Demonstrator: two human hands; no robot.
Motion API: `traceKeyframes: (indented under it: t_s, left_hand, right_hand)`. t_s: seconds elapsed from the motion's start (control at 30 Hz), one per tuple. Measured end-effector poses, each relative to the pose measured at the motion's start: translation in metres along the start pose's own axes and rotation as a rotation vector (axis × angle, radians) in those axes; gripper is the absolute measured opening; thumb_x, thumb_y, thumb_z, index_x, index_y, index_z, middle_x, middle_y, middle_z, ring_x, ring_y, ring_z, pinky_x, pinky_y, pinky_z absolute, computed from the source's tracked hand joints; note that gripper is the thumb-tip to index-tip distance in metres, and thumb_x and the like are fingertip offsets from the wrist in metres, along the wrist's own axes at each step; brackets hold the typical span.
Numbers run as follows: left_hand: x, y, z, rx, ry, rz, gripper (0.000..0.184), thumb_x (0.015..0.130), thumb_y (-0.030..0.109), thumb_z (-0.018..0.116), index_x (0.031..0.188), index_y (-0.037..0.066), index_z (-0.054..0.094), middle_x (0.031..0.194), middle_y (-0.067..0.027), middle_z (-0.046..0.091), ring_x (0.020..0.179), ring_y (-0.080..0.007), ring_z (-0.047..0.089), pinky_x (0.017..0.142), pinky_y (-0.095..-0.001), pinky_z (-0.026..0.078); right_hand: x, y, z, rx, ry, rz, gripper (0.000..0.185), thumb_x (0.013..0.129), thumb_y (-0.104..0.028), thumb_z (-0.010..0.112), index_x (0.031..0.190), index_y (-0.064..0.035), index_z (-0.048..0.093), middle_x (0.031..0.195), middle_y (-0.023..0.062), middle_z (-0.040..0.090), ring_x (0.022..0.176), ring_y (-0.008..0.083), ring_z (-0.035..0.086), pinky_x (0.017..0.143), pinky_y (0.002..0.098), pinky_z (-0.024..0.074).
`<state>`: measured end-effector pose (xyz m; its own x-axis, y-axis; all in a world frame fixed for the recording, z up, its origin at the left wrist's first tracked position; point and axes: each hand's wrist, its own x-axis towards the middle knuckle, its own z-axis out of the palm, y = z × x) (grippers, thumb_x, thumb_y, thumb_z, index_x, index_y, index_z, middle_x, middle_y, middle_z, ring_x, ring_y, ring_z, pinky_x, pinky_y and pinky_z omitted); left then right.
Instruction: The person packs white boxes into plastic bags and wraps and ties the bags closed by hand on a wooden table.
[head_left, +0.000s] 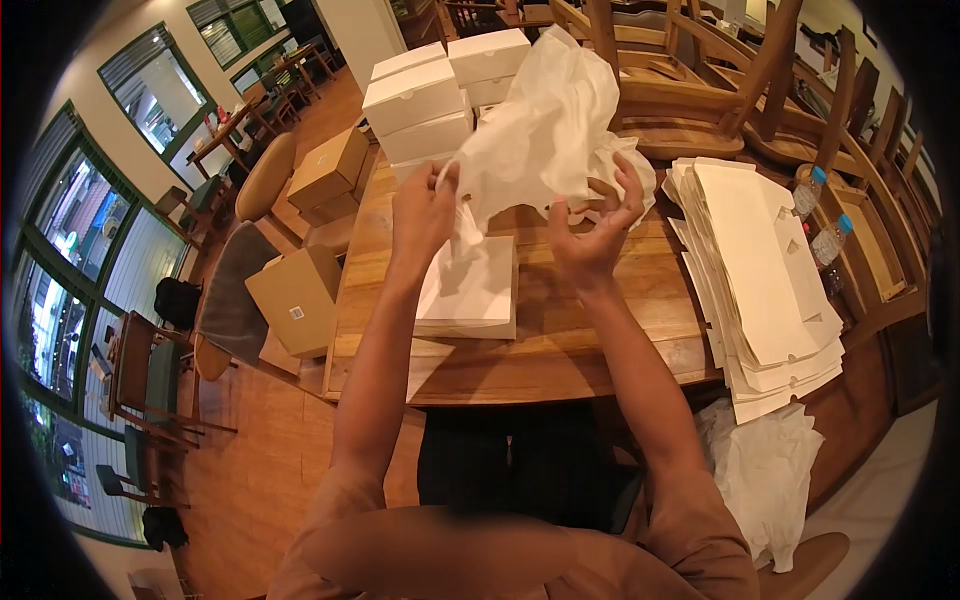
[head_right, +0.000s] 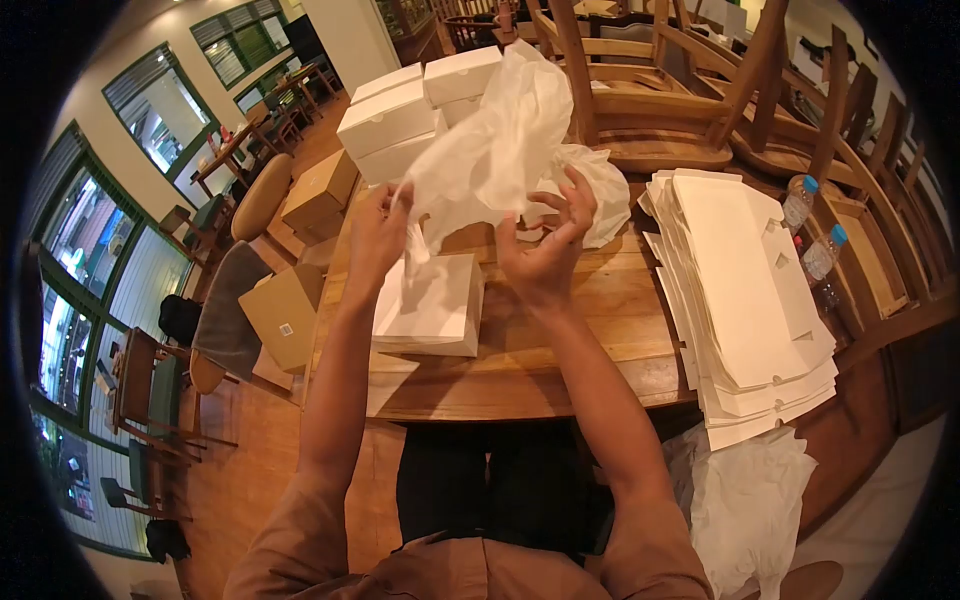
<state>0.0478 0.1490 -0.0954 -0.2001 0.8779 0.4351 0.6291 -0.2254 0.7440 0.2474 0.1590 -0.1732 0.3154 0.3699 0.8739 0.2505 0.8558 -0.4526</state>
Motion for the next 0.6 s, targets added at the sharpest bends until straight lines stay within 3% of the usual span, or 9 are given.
traceKeyframes:
  t_s: [0.03,0.07,0.1,0.2,0.3,0.33,0.5,0.57,0.6]
  left_hand:
    - [0.002,0.004,-0.005,-0.011,-0.001,-0.079,0.026,0.098,0.029,0.067,0.099,0.003,0.066,0.08,-0.0093,0.066,0.071,-0.0179,0.06,0.067,-0.0336,0.049]
    - [0.001,0.007,-0.004,-0.013,0.098,0.013,0.024,0.094,0.024,0.069,0.096,0.001,0.065,0.079,-0.0165,0.067,0.07,-0.0294,0.062,0.064,-0.0392,0.047]
    - [0.002,0.006,-0.004,-0.012,0.103,0.009,0.024,0.094,0.024,0.069,0.096,0.001,0.065,0.079,-0.0165,0.067,0.07,-0.0294,0.062,0.064,-0.0392,0.047]
    - [0.004,0.004,-0.005,0.056,0.186,0.177,0.02,0.093,0.022,0.069,0.097,0.002,0.066,0.081,-0.0162,0.065,0.079,-0.0313,0.065,0.065,-0.0408,0.049]
    - [-0.007,0.02,-0.006,0.117,0.232,0.377,0.016,0.091,0.019,0.07,0.098,0.006,0.067,0.089,-0.0155,0.063,0.086,-0.035,0.065,0.068,-0.0437,0.051]
    - [-0.013,0.026,-0.007,0.142,0.242,0.452,0.014,0.089,0.017,0.07,0.098,0.007,0.067,0.094,-0.0149,0.062,0.086,-0.0359,0.065,0.07,-0.0446,0.052]
    - [-0.036,0.048,-0.009,0.149,0.15,0.534,0.018,0.081,0.005,0.071,0.099,0.005,0.069,0.101,-0.0132,0.061,0.087,-0.0328,0.064,0.075,-0.0423,0.051]
    - [-0.036,0.047,-0.008,0.126,0.106,0.535,0.02,0.079,0.003,0.07,0.099,0.006,0.069,0.104,-0.0131,0.06,0.095,-0.034,0.063,0.082,-0.0445,0.051]
    - [-0.039,0.047,-0.007,0.164,0.078,0.608,0.02,0.078,0.002,0.07,0.098,0.006,0.069,0.106,-0.0137,0.059,0.101,-0.0351,0.061,0.086,-0.0449,0.05]
  right_hand:
    - [0.0,-0.003,0.002,-0.047,0.049,0.041,0.081,0.076,-0.009,0.08,0.138,-0.0068,0.028,0.145,0.0254,0.034,0.121,0.0355,0.049,0.088,0.041,0.0471]
    - [0.005,-0.004,-0.002,-0.364,0.128,-0.242,0.076,0.076,-0.009,0.08,0.135,-0.0094,0.032,0.144,0.0256,0.034,0.115,0.0367,0.05,0.084,0.0418,0.0456]
    - [0.004,-0.007,0.0,-0.359,0.125,-0.242,0.076,0.076,-0.009,0.08,0.135,-0.0094,0.032,0.144,0.0256,0.034,0.115,0.0367,0.05,0.084,0.0418,0.0456]
    - [-0.008,-0.031,0.0,-0.377,0.048,-0.73,0.031,0.08,-0.014,0.076,0.105,-0.0068,0.059,0.13,0.0216,0.05,0.111,0.037,0.054,0.085,0.0444,0.0477]
    - [-0.013,-0.059,0.013,-0.165,-0.392,-0.621,0.022,0.077,-0.003,0.072,0.095,-0.0069,0.061,0.119,0.0156,0.059,0.108,0.0321,0.06,0.089,0.0426,0.0493]
    - [-0.012,-0.065,0.019,-0.194,-0.347,-0.531,0.016,0.078,0.0,0.068,0.092,-0.0044,0.062,0.101,0.0122,0.066,0.096,0.0313,0.066,0.089,0.0439,0.0517]
    - [-0.009,-0.045,0.007,-0.199,-0.409,-0.261,0.006,0.085,0.001,0.06,0.09,0.0001,0.063,0.093,0.014,0.067,0.098,0.0322,0.066,0.091,0.0433,0.0532]
    - [-0.01,-0.043,0.001,-0.845,-0.336,-0.558,0.008,0.091,0.0,0.059,0.097,0.0006,0.064,0.097,0.0147,0.07,0.099,0.0358,0.067,0.093,0.0442,0.0531]
    - [-0.01,-0.039,0.003,-0.576,-0.491,-0.164,0.037,0.093,-0.024,0.068,0.116,0.0035,0.062,0.111,0.019,0.069,0.11,0.0372,0.065,0.098,0.0444,0.0518]
